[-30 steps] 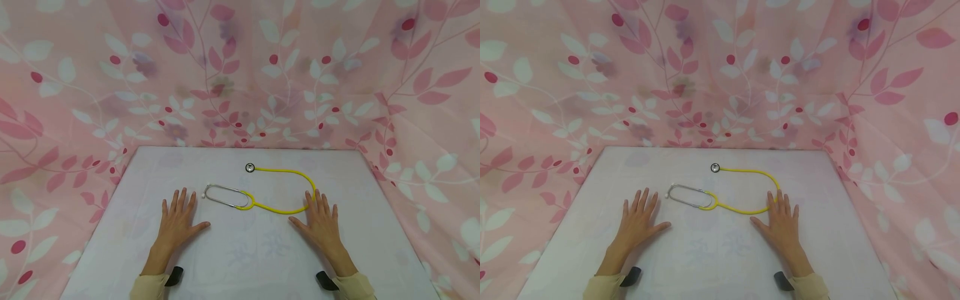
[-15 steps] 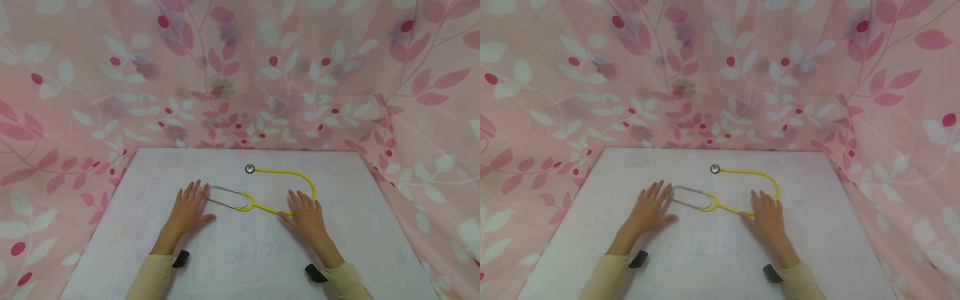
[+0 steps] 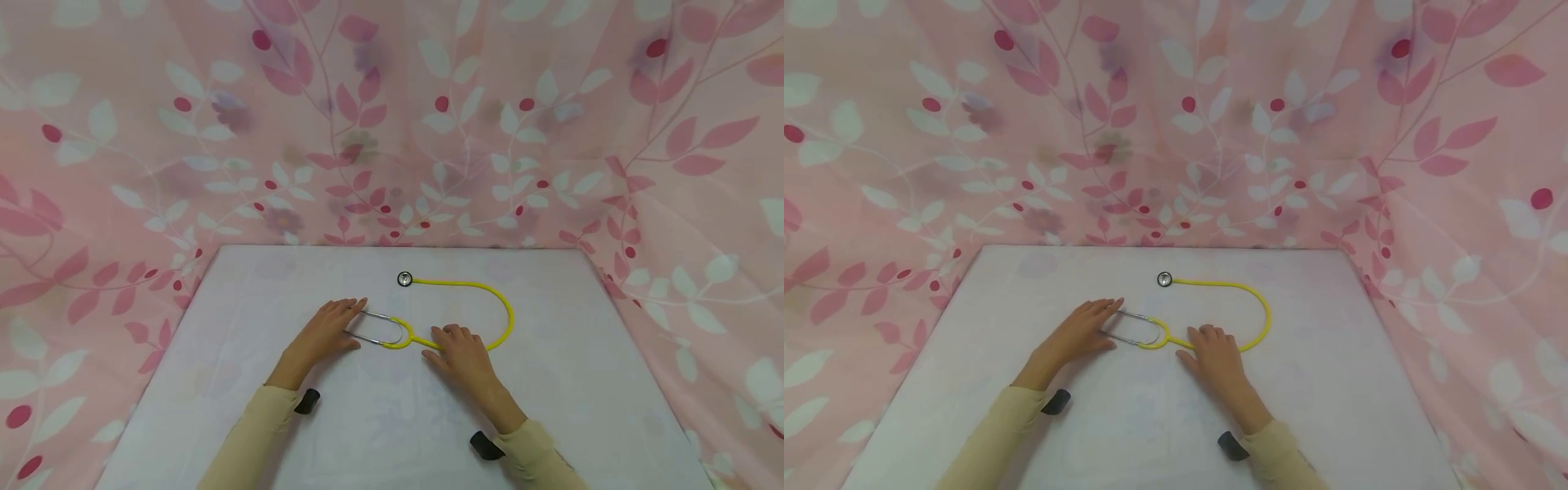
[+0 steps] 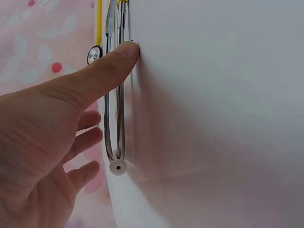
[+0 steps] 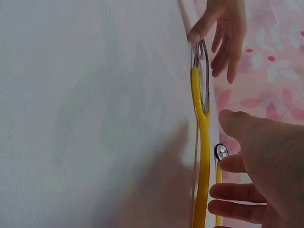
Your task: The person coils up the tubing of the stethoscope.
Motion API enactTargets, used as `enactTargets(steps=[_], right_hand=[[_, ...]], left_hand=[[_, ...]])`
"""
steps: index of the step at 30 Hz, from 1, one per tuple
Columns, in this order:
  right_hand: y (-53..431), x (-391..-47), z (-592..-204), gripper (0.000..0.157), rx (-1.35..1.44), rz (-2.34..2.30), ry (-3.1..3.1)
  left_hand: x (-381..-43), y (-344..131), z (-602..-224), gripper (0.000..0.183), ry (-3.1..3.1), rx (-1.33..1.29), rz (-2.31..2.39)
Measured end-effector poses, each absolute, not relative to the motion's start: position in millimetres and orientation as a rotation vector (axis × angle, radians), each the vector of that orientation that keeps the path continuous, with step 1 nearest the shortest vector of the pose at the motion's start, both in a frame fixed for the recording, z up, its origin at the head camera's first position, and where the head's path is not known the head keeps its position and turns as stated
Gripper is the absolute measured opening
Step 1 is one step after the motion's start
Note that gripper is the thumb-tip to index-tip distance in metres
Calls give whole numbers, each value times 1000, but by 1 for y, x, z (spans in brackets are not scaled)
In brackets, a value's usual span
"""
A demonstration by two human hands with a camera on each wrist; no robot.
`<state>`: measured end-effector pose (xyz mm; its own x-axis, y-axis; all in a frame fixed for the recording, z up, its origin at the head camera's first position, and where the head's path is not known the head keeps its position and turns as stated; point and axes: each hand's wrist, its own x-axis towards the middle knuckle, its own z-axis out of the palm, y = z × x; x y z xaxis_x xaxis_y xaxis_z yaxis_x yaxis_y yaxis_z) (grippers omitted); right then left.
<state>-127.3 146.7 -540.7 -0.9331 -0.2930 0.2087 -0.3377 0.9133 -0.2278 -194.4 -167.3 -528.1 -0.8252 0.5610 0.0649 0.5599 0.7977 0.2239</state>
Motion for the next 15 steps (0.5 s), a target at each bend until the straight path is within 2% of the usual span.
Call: enactTargets(steps=[7, 15], right_hand=[[131, -127, -543, 42, 547, 485, -2881], [126, -128, -543, 38, 563, 432, -2866]], left_hand=[[-201, -168, -530, 88, 2952, 954, 400], [-199, -165, -540, 73, 3020, 1090, 380]])
